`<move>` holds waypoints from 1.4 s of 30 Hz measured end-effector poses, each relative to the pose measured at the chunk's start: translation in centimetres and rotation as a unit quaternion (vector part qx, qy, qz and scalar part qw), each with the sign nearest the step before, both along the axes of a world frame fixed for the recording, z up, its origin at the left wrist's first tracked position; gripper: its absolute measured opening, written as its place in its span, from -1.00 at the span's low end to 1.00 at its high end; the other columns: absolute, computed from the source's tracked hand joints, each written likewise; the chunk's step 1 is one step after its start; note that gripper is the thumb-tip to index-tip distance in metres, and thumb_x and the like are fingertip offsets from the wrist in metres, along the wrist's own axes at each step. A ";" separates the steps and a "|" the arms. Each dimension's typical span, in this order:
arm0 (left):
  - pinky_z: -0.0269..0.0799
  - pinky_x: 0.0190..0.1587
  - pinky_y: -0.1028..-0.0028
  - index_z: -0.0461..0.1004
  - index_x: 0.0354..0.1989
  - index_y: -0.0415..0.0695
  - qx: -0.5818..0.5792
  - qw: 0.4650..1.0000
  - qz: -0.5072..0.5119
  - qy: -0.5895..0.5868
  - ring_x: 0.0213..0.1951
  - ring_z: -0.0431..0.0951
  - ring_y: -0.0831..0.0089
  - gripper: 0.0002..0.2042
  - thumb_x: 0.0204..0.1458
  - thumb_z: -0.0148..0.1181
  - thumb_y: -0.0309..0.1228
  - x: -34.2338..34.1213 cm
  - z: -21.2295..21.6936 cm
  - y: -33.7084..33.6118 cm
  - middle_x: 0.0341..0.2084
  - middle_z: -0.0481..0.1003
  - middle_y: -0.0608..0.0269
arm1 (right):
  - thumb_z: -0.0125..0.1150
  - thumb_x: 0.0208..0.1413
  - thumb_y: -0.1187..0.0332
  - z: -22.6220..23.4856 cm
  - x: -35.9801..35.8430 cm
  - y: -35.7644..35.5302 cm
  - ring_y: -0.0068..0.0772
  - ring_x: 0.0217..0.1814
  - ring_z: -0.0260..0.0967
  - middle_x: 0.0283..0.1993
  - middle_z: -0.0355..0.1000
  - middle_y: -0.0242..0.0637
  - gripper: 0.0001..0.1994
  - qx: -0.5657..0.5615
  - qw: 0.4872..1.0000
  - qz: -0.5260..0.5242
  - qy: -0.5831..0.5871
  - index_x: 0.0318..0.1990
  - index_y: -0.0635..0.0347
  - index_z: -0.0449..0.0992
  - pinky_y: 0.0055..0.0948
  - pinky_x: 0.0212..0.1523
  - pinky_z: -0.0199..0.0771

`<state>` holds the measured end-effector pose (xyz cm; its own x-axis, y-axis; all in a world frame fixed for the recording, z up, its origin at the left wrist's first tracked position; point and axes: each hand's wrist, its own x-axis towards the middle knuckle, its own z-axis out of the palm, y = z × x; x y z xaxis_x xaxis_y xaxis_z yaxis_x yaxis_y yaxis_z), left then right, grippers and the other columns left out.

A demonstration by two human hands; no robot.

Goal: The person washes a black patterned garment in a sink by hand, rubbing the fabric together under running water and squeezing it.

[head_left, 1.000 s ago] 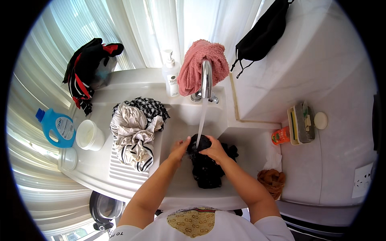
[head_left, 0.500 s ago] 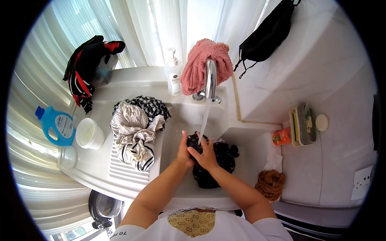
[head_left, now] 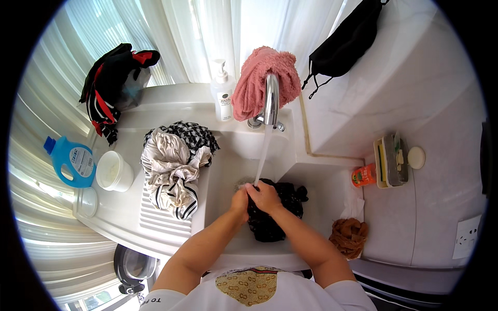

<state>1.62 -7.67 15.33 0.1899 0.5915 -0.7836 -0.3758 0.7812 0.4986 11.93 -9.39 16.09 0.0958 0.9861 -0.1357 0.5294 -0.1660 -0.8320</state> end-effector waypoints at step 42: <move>0.41 -0.21 0.31 0.40 -0.14 -0.23 0.076 0.996 -0.010 0.051 -0.24 0.46 0.36 -0.60 0.19 -0.13 -0.10 0.3 -0.3 0.4 -0.27 0.46 0.14 | 0.05 0.09 -0.08 -0.3 -0.6 -1.2 0.06 -0.25 0.43 -0.39 0.48 0.01 -0.47 0.026 0.994 -0.093 -0.041 -0.20 0.34 0.48 -0.24 -0.17 0.39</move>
